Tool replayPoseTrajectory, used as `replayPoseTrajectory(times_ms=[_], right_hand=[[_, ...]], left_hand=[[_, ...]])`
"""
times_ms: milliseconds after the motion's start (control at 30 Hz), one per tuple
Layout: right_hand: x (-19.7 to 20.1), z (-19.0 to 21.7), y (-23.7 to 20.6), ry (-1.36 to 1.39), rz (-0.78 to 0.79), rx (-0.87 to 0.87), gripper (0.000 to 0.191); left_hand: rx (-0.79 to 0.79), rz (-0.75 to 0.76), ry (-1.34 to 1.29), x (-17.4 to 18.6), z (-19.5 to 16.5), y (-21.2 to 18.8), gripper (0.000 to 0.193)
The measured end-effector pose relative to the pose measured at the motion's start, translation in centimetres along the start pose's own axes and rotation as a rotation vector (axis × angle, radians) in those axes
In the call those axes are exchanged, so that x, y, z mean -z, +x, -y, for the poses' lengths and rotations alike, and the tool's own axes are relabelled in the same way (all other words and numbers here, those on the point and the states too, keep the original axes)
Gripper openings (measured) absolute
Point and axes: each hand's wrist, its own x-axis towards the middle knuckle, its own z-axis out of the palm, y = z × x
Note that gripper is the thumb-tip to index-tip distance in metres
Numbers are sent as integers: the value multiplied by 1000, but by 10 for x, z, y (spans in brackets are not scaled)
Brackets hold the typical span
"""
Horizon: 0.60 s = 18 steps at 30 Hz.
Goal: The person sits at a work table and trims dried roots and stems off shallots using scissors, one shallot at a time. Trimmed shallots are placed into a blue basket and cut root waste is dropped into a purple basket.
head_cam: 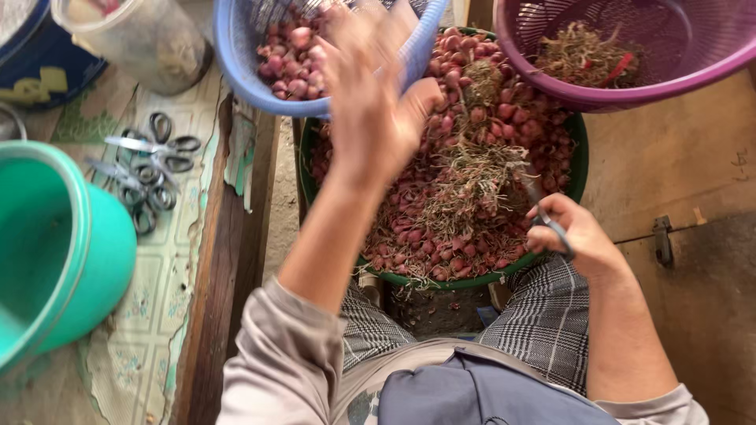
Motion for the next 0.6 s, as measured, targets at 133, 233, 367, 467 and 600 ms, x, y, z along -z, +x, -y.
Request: replayPoseTrajectory(times_ms=[133,233,367,467,600], right_hand=[[5,-4,3,202,-106,128,42],[-6,-13,11,197,-190,38,40],[-22,-17,18,162,-186,162,47],[-38,-15,26,125,-173,260,52],[-58,-14,39,-40,-214,291,52]], left_hand=[[-63,408,-86,-44,-33,-60,49],[-15,597,-115,-97,-13,-123,28],[661,649,-525,-153,53,-173,12],[911,674,-805,-160,82,-188,13],[1056,645,-985,-145,84,-198,19]])
